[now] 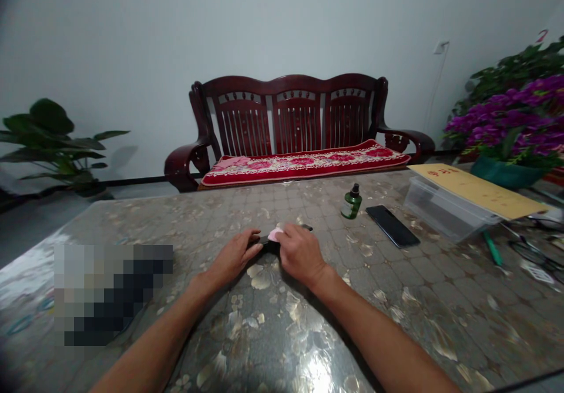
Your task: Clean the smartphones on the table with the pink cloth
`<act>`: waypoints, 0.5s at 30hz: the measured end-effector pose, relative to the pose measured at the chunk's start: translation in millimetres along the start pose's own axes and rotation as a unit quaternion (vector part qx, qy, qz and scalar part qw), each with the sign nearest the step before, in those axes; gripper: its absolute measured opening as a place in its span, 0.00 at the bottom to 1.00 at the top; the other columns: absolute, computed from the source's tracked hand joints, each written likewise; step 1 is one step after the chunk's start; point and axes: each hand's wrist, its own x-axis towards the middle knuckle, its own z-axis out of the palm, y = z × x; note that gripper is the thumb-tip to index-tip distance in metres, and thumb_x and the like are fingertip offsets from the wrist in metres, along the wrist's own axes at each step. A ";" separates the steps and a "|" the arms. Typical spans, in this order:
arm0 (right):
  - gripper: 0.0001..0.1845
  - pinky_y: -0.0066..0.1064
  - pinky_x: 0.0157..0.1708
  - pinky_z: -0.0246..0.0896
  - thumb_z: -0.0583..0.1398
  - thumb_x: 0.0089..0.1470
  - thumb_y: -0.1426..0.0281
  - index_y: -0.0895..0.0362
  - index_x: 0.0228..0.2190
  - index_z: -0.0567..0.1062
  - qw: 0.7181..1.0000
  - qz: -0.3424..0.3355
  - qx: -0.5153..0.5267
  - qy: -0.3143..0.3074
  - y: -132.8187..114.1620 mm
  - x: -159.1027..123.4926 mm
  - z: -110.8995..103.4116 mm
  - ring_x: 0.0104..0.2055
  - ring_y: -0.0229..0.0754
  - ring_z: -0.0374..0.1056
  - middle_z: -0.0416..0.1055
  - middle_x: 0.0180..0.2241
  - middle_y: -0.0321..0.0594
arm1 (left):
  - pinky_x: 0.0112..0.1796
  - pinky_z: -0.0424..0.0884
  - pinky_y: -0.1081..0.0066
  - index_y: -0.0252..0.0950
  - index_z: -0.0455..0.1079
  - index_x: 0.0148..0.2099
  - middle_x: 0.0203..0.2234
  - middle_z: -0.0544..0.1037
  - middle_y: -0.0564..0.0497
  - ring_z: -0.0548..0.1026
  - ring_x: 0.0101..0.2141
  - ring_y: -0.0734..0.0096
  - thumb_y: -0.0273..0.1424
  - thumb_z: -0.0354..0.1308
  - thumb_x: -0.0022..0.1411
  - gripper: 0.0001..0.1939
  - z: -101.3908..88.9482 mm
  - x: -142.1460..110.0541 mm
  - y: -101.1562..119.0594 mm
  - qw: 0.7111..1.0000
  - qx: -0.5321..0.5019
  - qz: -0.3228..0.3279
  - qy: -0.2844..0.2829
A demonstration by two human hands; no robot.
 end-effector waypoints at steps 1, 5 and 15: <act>0.17 0.31 0.42 0.59 0.54 0.61 0.75 0.54 0.44 0.80 0.997 0.030 0.044 0.049 9.9 2.1 -0.5 0.40 0.43 0.66 0.72 0.36 0.43 | 0.52 0.69 0.56 0.35 0.67 0.57 0.49 0.79 0.40 0.76 0.50 0.54 0.37 0.54 0.66 0.20 -0.3 0.0 0.1 1.000 0.003 -0.002 -0.002; 0.13 0.31 0.37 0.60 0.61 0.54 0.62 0.56 0.37 0.82 0.873 0.219 0.321 0.294 52.7 18.4 10.0 0.34 0.41 0.65 0.72 0.32 0.38 | 0.52 0.69 0.56 0.35 0.67 0.56 0.49 0.79 0.40 0.76 0.50 0.53 0.37 0.53 0.67 0.19 -1.2 0.7 0.4 1.000 0.012 -0.005 -0.007; 0.18 0.25 0.23 0.57 0.69 0.28 0.65 0.60 0.27 0.77 0.612 0.348 0.641 0.305 76.0 37.4 54.4 0.22 0.35 0.64 0.72 0.21 0.32 | 0.52 0.69 0.57 0.33 0.66 0.60 0.50 0.77 0.38 0.74 0.52 0.52 0.37 0.51 0.68 0.22 -0.7 0.2 1.5 0.999 0.048 -0.007 -0.020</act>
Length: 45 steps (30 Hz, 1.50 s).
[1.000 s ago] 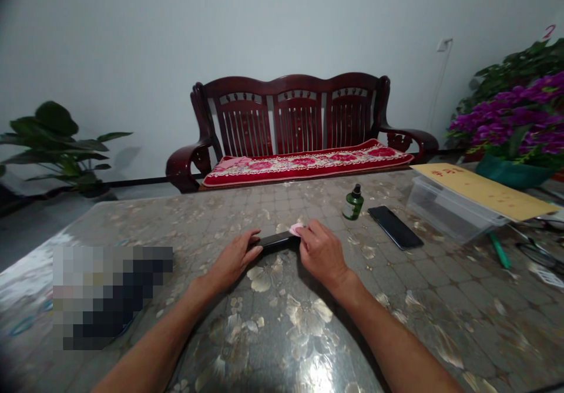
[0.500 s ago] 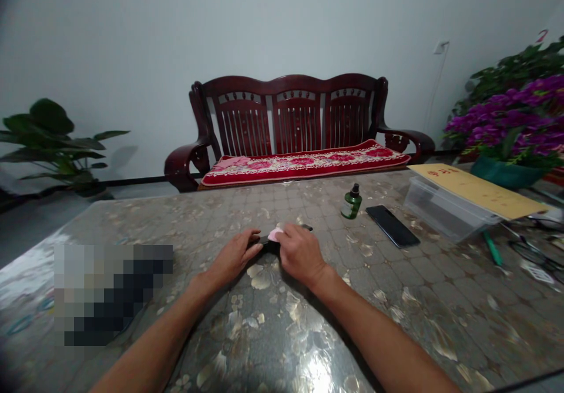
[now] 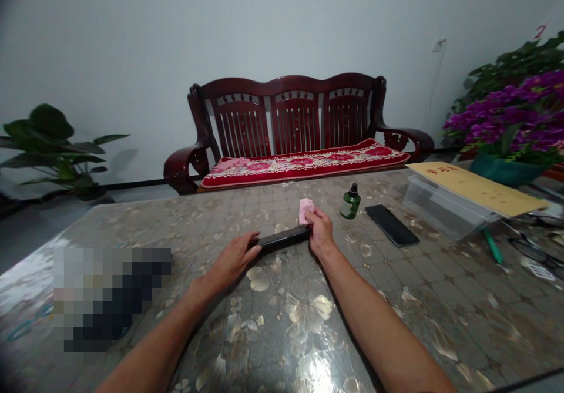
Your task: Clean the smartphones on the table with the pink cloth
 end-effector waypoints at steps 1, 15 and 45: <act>0.18 0.24 0.22 0.57 0.69 0.28 0.65 0.60 0.26 0.77 1.000 0.007 0.012 -0.003 1.2 -1.1 1.6 0.21 0.35 0.64 0.72 0.20 0.32 | 0.52 0.68 0.57 0.32 0.66 0.60 0.50 0.77 0.38 0.74 0.52 0.52 0.37 0.51 0.68 0.22 0.1 -0.5 0.3 1.000 0.005 0.001 -0.002; 0.16 0.26 0.22 0.59 0.69 0.28 0.69 0.58 0.26 0.78 0.996 0.018 0.088 0.006 -8.2 -6.0 13.4 0.21 0.36 0.67 0.74 0.21 0.32 | 0.59 0.62 0.51 0.33 0.63 0.65 0.58 0.71 0.37 0.68 0.57 0.48 0.36 0.60 0.62 0.31 6.9 -5.9 -10.7 0.998 -0.025 0.051 -0.016; 0.10 0.26 0.26 0.56 0.69 0.33 0.69 0.57 0.25 0.80 0.991 -0.066 0.103 -0.048 -46.2 -55.7 52.5 0.23 0.34 0.62 0.71 0.21 0.30 | 0.62 0.56 0.46 0.36 0.58 0.67 0.61 0.68 0.37 0.65 0.61 0.43 0.40 0.74 0.44 0.51 42.3 16.6 13.3 0.977 -0.202 0.055 0.045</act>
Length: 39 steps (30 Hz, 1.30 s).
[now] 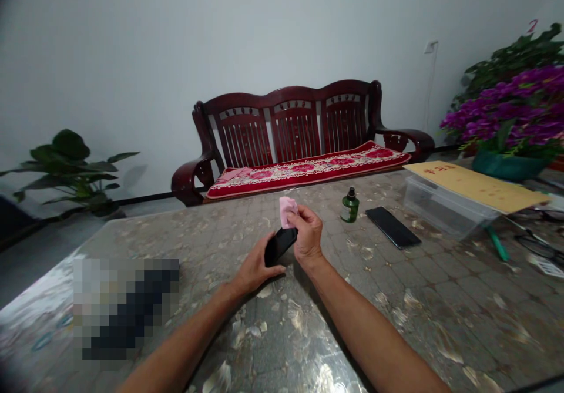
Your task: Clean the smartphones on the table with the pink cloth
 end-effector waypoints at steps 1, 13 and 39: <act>0.10 0.27 0.26 0.56 0.69 0.33 0.69 0.57 0.25 0.80 1.000 -0.004 -0.001 -0.007 -3.0 -1.2 0.5 0.23 0.34 0.62 0.71 0.22 0.30 | 0.62 0.57 0.45 0.36 0.59 0.67 0.60 0.68 0.37 0.66 0.60 0.43 0.40 0.74 0.44 0.50 1.6 -0.1 3.5 1.000 -0.004 0.002 0.003; 0.08 0.30 0.31 0.60 0.67 0.43 0.67 0.55 0.30 0.81 0.978 -0.141 -0.146 -0.053 -39.0 11.7 -15.7 0.30 0.39 0.63 0.72 0.28 0.34 | 0.53 0.68 0.59 0.34 0.68 0.60 0.50 0.75 0.40 0.74 0.47 0.59 0.51 0.71 0.49 0.42 1.2 -12.1 46.7 0.858 -0.490 -0.123 -0.094; 0.13 0.34 0.38 0.55 0.57 0.54 0.80 0.54 0.35 0.79 0.620 -0.417 -0.594 -0.298 -21.1 -8.3 -19.2 0.35 0.43 0.63 0.70 0.31 0.40 | 0.52 0.69 0.55 0.30 0.72 0.53 0.45 0.82 0.40 0.79 0.47 0.55 0.56 0.70 0.45 0.42 0.5 -25.1 5.8 0.653 -0.706 -0.208 -0.177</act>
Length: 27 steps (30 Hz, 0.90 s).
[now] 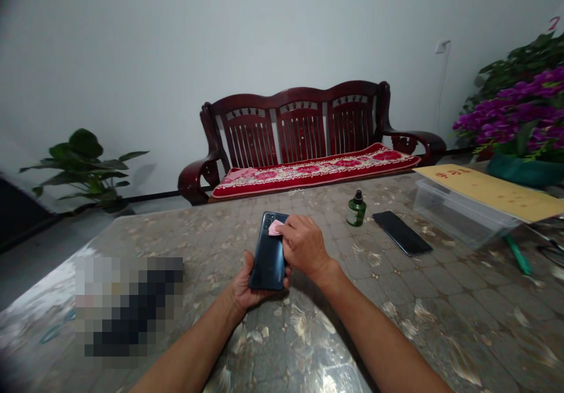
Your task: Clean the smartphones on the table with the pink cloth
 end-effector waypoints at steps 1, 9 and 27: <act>0.13 0.34 0.37 0.54 0.57 0.53 0.80 0.54 0.35 0.79 1.000 0.000 0.000 0.001 -0.3 -0.1 0.0 0.35 0.43 0.63 0.70 0.31 0.40 | 0.52 0.69 0.55 0.30 0.73 0.52 0.44 0.82 0.40 0.79 0.46 0.54 0.56 0.71 0.44 0.42 0.9 0.2 -0.1 1.000 -0.001 0.000 0.001; 0.14 0.34 0.36 0.54 0.57 0.54 0.80 0.54 0.35 0.79 0.998 -0.047 0.016 -0.030 -4.0 -1.1 -0.1 0.35 0.43 0.63 0.70 0.31 0.40 | 0.52 0.70 0.52 0.32 0.74 0.50 0.43 0.82 0.44 0.79 0.46 0.56 0.55 0.69 0.48 0.36 -2.0 1.0 -1.0 1.000 0.002 0.009 0.019; 0.14 0.34 0.37 0.55 0.56 0.57 0.79 0.53 0.37 0.79 0.997 -0.056 0.035 -0.038 -4.7 -1.1 1.8 0.35 0.43 0.64 0.71 0.31 0.40 | 0.50 0.72 0.53 0.33 0.73 0.52 0.45 0.81 0.43 0.79 0.47 0.54 0.57 0.67 0.48 0.38 -3.0 3.5 -3.4 1.000 0.015 0.013 0.018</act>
